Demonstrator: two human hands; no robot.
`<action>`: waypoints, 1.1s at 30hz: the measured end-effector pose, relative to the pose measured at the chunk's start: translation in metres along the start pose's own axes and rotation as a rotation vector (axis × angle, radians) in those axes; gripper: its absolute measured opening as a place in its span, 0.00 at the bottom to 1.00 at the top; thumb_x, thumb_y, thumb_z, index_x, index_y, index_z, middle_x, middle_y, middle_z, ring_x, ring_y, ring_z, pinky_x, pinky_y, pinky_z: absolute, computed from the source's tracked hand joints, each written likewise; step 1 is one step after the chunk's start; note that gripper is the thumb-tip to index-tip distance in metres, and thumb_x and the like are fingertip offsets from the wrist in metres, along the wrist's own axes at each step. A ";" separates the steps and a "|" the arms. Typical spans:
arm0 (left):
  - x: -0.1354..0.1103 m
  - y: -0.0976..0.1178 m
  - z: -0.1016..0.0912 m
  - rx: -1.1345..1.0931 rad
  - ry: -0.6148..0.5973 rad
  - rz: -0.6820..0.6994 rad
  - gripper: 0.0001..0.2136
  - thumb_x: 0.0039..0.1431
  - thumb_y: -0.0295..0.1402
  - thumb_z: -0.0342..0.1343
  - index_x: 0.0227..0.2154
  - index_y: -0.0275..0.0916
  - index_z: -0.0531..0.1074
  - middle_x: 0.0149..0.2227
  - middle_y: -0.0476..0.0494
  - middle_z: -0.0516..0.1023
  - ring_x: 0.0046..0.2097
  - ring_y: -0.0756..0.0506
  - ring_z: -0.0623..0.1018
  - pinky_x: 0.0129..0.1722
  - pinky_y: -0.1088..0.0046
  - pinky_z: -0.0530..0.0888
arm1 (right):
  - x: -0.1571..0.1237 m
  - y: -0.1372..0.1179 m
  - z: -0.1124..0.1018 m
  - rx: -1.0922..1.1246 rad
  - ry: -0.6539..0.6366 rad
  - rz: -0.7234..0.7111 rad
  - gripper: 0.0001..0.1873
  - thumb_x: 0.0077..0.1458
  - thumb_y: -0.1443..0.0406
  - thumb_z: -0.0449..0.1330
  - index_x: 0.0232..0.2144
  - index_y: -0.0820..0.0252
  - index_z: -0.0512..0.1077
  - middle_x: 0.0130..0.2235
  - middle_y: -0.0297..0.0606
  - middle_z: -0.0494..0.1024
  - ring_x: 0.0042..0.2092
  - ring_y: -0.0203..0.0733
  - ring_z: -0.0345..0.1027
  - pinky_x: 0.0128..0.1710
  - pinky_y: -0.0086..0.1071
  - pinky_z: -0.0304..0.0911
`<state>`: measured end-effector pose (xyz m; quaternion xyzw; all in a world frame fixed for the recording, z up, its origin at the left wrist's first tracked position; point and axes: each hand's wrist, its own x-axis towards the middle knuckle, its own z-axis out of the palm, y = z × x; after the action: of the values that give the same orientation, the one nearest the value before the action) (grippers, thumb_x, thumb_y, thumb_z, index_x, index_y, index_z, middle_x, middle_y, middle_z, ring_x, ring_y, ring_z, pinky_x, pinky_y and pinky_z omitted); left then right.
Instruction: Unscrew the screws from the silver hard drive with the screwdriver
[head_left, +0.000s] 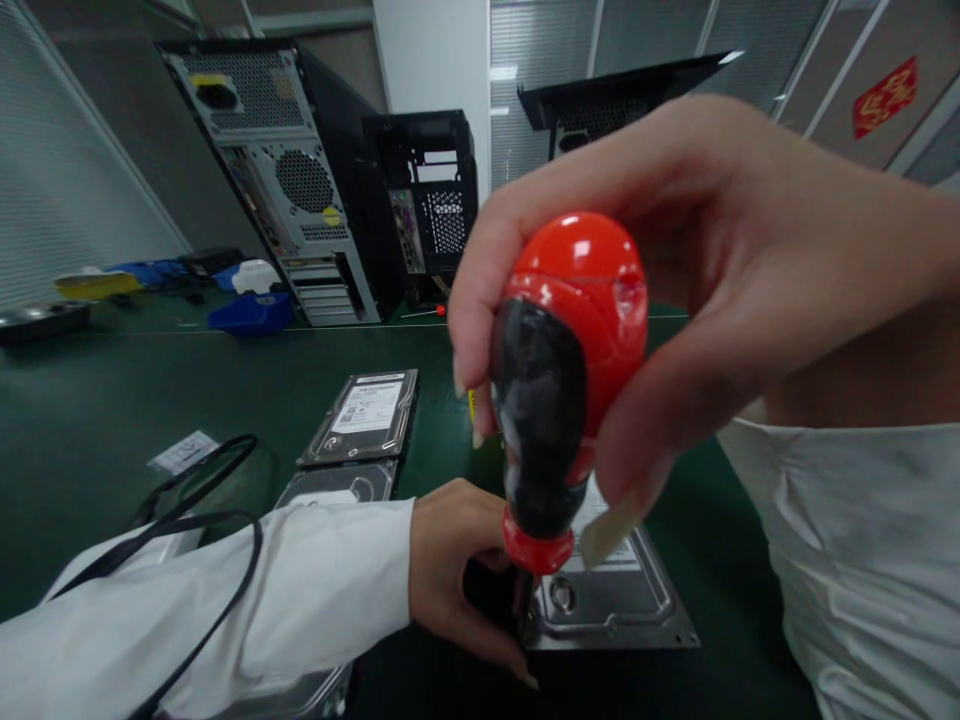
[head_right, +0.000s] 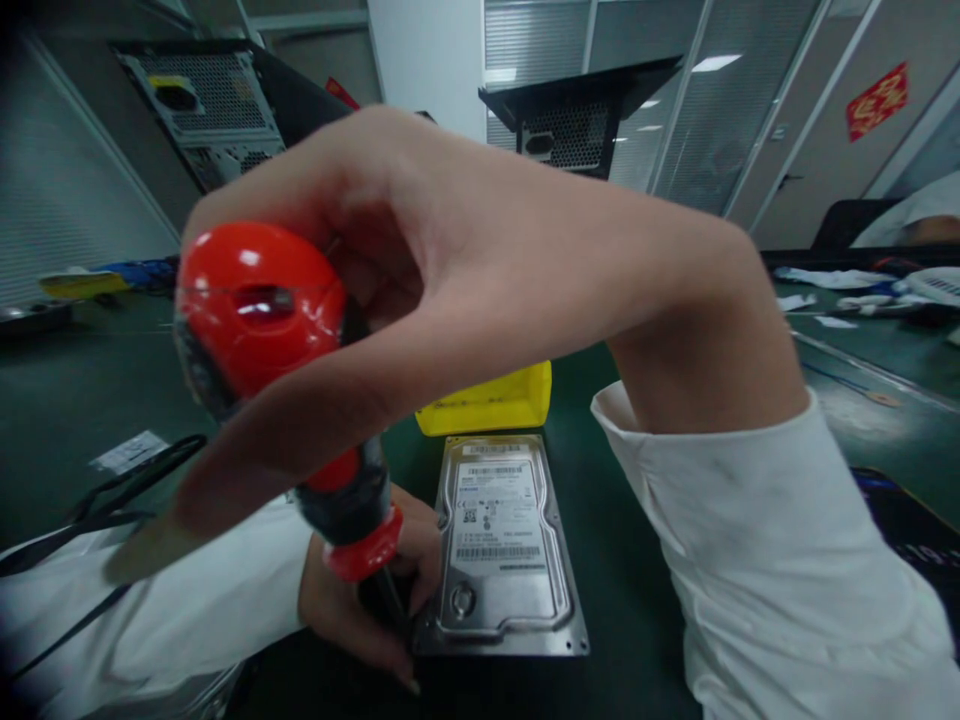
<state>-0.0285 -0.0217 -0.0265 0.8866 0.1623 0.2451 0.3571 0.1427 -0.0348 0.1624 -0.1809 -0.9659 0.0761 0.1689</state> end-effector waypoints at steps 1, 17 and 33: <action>0.000 0.000 -0.001 -0.025 -0.004 -0.004 0.15 0.39 0.40 0.64 0.24 0.36 0.68 0.23 0.50 0.70 0.25 0.54 0.68 0.25 0.80 0.65 | 0.000 0.000 0.000 0.010 -0.002 0.003 0.39 0.52 0.44 0.23 0.33 0.62 0.64 0.30 0.29 0.67 0.29 0.22 0.64 0.28 0.15 0.63; 0.013 0.008 -0.015 -0.246 -0.181 0.061 0.06 0.40 0.21 0.64 0.24 0.32 0.73 0.29 0.42 0.78 0.32 0.51 0.76 0.33 0.83 0.73 | 0.004 -0.005 0.002 -0.031 0.026 0.041 0.50 0.46 0.47 0.10 0.30 0.68 0.66 0.29 0.30 0.68 0.29 0.23 0.65 0.27 0.17 0.63; 0.014 0.015 -0.011 -0.264 -0.120 0.048 0.07 0.36 0.18 0.65 0.22 0.27 0.75 0.25 0.39 0.77 0.30 0.51 0.75 0.31 0.84 0.69 | 0.007 0.008 -0.018 -0.074 -0.173 -0.061 0.40 0.51 0.52 0.19 0.33 0.69 0.65 0.36 0.30 0.68 0.34 0.25 0.67 0.32 0.15 0.63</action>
<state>-0.0209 -0.0193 -0.0049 0.8487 0.0857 0.2195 0.4735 0.1450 -0.0235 0.1794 -0.1503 -0.9841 0.0506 0.0803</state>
